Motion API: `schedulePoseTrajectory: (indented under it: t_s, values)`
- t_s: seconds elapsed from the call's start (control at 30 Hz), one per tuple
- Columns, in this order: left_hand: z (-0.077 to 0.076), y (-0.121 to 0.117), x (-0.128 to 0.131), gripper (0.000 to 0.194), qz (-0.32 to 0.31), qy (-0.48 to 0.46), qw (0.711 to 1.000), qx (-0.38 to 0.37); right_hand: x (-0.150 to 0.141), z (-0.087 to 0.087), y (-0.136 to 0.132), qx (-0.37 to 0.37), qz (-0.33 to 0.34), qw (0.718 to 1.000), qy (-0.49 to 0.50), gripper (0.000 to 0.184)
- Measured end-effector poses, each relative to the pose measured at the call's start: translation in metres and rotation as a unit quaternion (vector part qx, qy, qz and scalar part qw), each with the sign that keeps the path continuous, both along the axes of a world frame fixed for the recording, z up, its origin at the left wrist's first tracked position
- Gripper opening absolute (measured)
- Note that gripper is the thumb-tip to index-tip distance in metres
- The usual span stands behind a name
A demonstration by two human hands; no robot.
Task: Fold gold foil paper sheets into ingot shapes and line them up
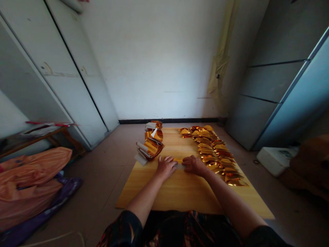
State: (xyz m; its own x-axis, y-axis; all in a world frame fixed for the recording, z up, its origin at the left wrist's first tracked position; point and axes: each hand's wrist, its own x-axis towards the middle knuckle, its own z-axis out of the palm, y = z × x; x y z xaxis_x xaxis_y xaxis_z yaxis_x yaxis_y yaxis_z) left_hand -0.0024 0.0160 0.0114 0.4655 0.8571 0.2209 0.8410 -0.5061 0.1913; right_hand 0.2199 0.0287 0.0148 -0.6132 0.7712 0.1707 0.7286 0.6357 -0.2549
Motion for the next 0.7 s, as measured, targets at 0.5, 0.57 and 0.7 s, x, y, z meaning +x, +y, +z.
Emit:
schedulePoseTrajectory:
  t_s: [0.5,0.57,0.7]
  values:
    - [0.008,0.001,0.015,0.021,-0.011,0.027,0.999,0.024,-0.002,-0.013,0.012,-0.041,-0.061,0.993,0.089,0.020]
    - [0.004,0.002,0.016,0.023,-0.014,0.020,0.999,0.023,0.000,-0.014,0.012,-0.040,-0.052,0.994,0.089,0.022]
    - [0.000,0.001,0.015,0.022,-0.017,0.009,1.000,0.022,0.004,-0.018,0.008,-0.027,-0.033,0.991,0.127,0.027]
